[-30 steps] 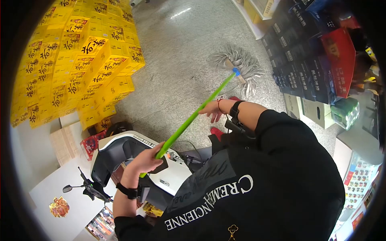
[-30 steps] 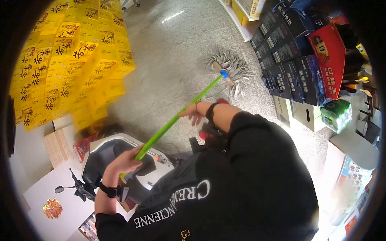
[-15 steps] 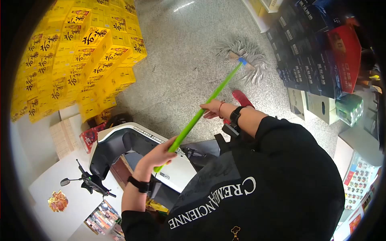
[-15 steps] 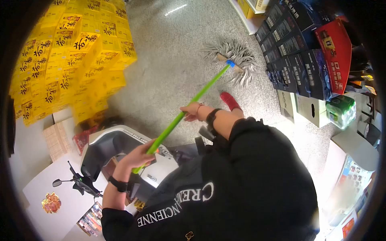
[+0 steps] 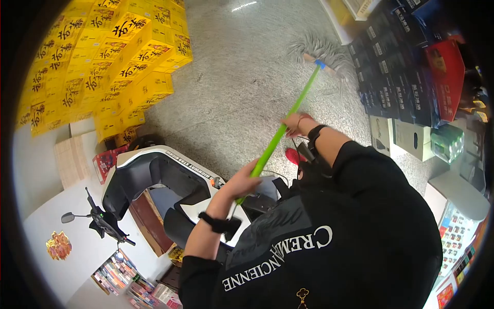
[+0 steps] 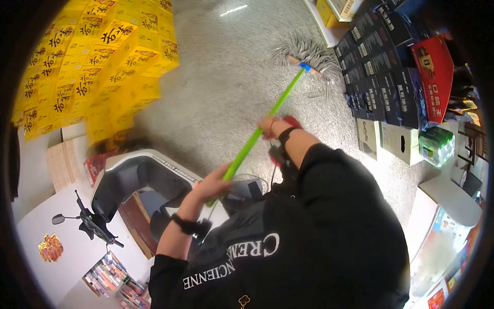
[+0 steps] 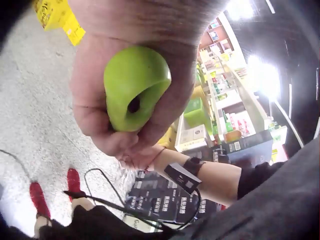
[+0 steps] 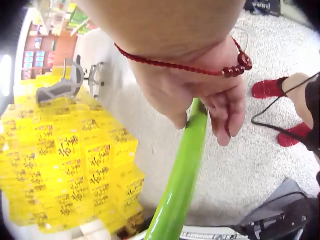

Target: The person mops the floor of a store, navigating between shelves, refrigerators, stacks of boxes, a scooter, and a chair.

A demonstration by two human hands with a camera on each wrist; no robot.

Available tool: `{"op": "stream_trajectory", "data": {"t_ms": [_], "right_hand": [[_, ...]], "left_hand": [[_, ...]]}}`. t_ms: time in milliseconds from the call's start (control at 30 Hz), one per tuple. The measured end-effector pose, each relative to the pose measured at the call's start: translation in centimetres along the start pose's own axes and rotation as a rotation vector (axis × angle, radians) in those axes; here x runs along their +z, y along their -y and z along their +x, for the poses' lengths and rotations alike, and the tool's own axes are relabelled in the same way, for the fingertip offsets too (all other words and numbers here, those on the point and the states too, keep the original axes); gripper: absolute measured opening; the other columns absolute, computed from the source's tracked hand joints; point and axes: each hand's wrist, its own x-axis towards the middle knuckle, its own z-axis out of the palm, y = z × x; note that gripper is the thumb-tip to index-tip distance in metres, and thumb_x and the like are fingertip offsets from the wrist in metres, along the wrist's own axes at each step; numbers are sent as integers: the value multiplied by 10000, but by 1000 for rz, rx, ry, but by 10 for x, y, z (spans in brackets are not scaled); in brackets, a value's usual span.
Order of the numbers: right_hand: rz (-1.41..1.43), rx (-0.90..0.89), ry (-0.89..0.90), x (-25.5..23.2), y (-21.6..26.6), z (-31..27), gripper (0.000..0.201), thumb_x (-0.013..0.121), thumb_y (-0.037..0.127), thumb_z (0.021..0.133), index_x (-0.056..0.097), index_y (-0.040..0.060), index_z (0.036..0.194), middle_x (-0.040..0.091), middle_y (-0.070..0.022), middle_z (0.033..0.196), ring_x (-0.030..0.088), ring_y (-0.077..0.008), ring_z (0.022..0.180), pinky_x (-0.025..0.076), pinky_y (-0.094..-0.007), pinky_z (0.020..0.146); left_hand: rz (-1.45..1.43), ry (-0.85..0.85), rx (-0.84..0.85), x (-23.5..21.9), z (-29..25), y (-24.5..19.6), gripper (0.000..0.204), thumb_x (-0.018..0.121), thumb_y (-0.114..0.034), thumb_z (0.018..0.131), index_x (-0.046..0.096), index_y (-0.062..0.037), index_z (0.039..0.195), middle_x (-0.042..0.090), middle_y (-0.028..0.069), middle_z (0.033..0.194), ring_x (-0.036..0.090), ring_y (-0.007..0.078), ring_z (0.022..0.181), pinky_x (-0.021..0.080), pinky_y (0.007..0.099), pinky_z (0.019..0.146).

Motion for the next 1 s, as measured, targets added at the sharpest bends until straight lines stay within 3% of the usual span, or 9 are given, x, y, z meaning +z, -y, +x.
{"op": "stream_trajectory", "data": {"t_ms": [133, 200, 333, 433, 533, 600, 767, 833, 1000], "right_hand": [[750, 275, 191, 60, 49, 8, 314, 491, 280, 855, 518, 70, 1086, 595, -148, 888, 635, -276, 715, 539, -361, 562], [694, 159, 273, 71, 71, -13, 335, 486, 287, 854, 524, 35, 1072, 596, -151, 899, 635, -294, 746, 538, -389, 582], [700, 136, 320, 47, 90, -21, 415, 534, 328, 826, 544, -27, 1040, 591, -153, 973, 638, -255, 682, 535, -339, 535], [655, 116, 343, 0, 82, -9, 416, 530, 328, 827, 545, -33, 1032, 593, -149, 970, 639, -252, 692, 539, -342, 549], [662, 86, 239, -72, 70, 3, 399, 531, 329, 827, 557, -24, 1012, 596, -141, 949, 637, -248, 691, 538, -343, 554], [594, 105, 142, -132, 55, 20, 411, 463, 373, 858, 545, 9, 1031, 587, -112, 1011, 630, -230, 766, 532, -336, 604], [577, 179, -194, -292, 45, 17, 419, 492, 395, 828, 555, 15, 993, 606, -114, 955, 632, -195, 661, 526, -309, 526], [508, 198, -244, -338, 53, 10, 389, 488, 374, 828, 560, 18, 969, 614, -112, 918, 631, -190, 647, 520, -304, 506], [556, 177, -454, -375, 71, -6, 328, 481, 329, 826, 573, 17, 869, 619, -123, 750, 616, -195, 567, 500, -308, 447]], "left_hand": [[-181, -47, -162, -7, -71, 35, 675, 541, 8, 754, 270, -137, 1354, 448, 12, 679, 460, 97, 481, 392, 241, 445], [-193, -74, -196, -1, -96, 45, 679, 539, 8, 758, 259, -140, 1358, 446, 10, 672, 463, 99, 480, 390, 242, 443], [-352, -91, -246, 5, -98, 25, 682, 533, 11, 771, 236, -141, 1366, 445, 8, 657, 474, 102, 481, 391, 242, 442], [-341, -91, -227, -11, -73, -8, 677, 533, 13, 772, 239, -135, 1363, 448, 12, 658, 475, 104, 479, 393, 241, 443], [-327, -79, -182, -30, -23, -61, 668, 521, 21, 765, 248, -123, 1357, 448, 18, 662, 469, 100, 474, 392, 237, 440], [-370, -91, -113, -41, 24, -98, 637, 522, 7, 754, 281, -103, 1333, 444, 19, 658, 460, 100, 470, 392, 232, 434], [-304, -134, 36, -60, 164, -218, 543, 542, -46, 744, 351, -40, 1252, 462, 34, 700, 474, 122, 510, 430, 246, 462], [-343, -152, 61, -69, 209, -259, 521, 548, -48, 740, 376, -31, 1231, 481, 45, 718, 485, 129, 530, 446, 258, 473], [-414, -167, 56, -86, 244, -306, 487, 559, -63, 740, 414, -36, 1204, 496, 50, 734, 499, 137, 554, 456, 271, 488]]}}
